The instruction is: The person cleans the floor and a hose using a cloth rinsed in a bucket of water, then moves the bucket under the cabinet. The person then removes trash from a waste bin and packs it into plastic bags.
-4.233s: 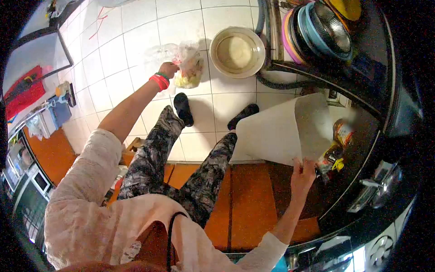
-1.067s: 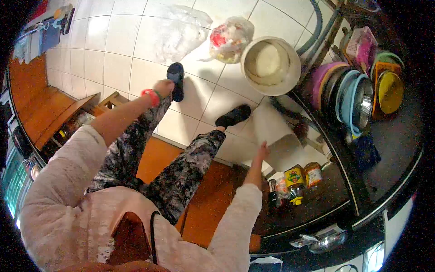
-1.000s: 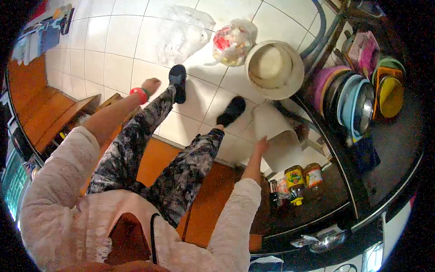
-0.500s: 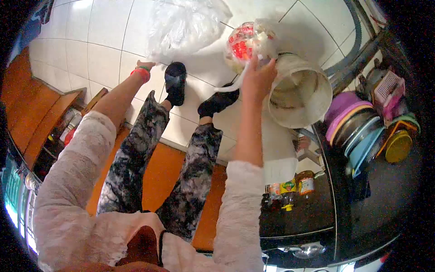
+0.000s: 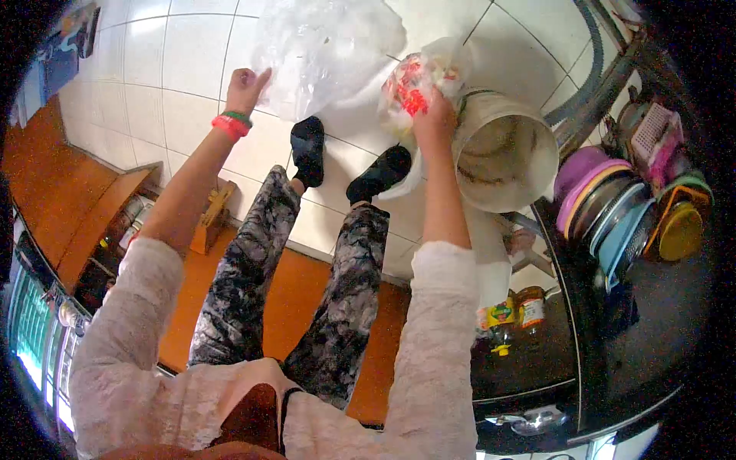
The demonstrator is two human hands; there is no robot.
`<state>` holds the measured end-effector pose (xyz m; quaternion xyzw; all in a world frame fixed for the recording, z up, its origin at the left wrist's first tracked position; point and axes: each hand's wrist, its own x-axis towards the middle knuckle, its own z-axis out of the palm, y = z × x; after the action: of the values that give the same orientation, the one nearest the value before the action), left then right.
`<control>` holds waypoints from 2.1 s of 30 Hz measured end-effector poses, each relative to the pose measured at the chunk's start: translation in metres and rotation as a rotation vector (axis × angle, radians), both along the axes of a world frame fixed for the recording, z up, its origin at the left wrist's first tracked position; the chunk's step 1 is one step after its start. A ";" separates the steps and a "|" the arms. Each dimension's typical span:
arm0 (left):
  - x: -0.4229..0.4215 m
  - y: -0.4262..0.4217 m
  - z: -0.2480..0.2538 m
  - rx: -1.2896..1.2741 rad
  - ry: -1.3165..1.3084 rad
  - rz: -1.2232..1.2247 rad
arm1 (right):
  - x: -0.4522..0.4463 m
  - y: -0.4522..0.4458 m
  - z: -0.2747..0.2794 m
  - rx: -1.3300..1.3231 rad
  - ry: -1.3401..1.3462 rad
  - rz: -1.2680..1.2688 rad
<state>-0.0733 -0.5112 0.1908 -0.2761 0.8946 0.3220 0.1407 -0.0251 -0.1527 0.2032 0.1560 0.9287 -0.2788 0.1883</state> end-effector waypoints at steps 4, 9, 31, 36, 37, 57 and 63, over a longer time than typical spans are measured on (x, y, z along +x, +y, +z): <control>-0.021 0.007 0.090 0.494 0.072 -0.147 | 0.022 0.013 0.076 -0.235 0.089 -0.133; -0.039 0.056 0.191 0.415 0.126 -0.443 | 0.041 0.021 0.198 -0.301 0.050 -0.188; 0.011 0.160 0.286 0.590 -0.142 -0.120 | -0.006 0.010 0.399 -0.130 0.669 -0.473; -0.023 0.173 0.265 0.548 -0.122 -0.019 | 0.000 -0.035 0.362 -0.447 0.822 -0.620; -0.035 0.169 0.257 0.248 -0.037 -0.215 | 0.003 -0.042 0.355 -0.561 0.808 -0.678; -0.072 0.167 0.304 0.232 0.201 -1.149 | 0.030 -0.076 0.336 -0.668 0.233 -0.188; -0.022 0.169 0.370 0.081 0.442 -1.470 | 0.020 -0.061 0.341 -0.727 0.167 -0.266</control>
<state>-0.0956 -0.3420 0.5610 0.4656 0.8430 0.2261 0.1467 -0.0051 -0.2132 0.5440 0.1747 0.7533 -0.6230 0.1176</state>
